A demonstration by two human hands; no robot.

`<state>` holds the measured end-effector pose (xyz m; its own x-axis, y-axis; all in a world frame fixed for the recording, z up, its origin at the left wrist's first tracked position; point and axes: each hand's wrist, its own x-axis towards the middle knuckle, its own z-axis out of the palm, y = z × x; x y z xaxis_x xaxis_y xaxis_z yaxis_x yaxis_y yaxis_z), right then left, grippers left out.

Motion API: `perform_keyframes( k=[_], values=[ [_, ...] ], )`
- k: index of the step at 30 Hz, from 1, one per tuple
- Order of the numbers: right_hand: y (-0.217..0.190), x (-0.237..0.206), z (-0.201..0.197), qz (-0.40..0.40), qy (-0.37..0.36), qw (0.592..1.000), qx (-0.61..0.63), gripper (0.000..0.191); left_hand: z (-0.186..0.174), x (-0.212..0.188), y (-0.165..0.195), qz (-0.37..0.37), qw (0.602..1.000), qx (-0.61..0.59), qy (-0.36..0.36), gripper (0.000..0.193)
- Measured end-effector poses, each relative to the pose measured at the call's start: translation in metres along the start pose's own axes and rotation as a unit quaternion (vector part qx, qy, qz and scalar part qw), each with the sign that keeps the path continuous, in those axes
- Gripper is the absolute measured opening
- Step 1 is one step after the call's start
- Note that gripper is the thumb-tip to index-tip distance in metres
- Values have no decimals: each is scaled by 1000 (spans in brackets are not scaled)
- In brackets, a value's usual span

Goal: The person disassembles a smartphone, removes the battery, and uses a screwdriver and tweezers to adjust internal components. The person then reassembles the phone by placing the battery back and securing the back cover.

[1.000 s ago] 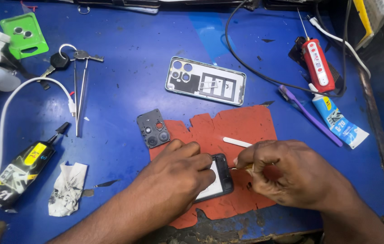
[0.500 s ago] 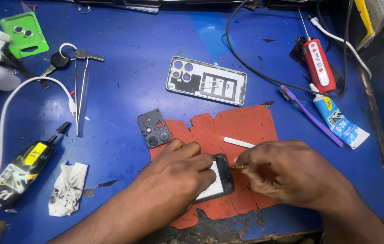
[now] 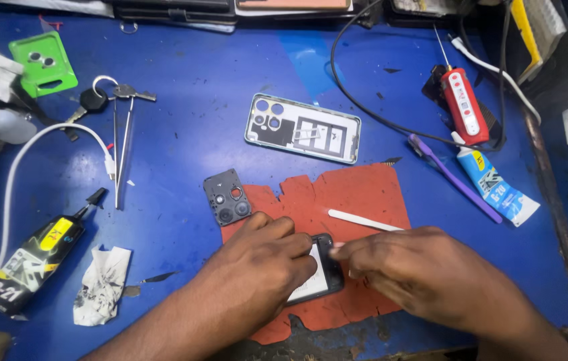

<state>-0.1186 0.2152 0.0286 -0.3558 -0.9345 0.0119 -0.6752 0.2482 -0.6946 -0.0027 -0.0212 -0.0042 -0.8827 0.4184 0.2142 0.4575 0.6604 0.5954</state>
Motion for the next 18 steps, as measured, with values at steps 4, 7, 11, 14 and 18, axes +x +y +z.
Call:
perform_keyframes(
  k=[4,7,11,14,18],
  values=[
    [-6,2,7,126,8,987,-101,23,0,0,1,-1,1000,5,-2,3],
    [-6,2,7,65,8,997,-47,23,1,1,0,0,1000,15,-7,3],
    [-5,3,12,134,-9,978,-162,20,3,-1,-1,3,1000,24,5,4],
    [-4,3,9,-52,81,995,-36,27,4,0,-2,15,999,33,12,3],
    [-6,3,8,44,23,996,-79,20,4,-1,-4,19,998,60,9,3]
  ],
)
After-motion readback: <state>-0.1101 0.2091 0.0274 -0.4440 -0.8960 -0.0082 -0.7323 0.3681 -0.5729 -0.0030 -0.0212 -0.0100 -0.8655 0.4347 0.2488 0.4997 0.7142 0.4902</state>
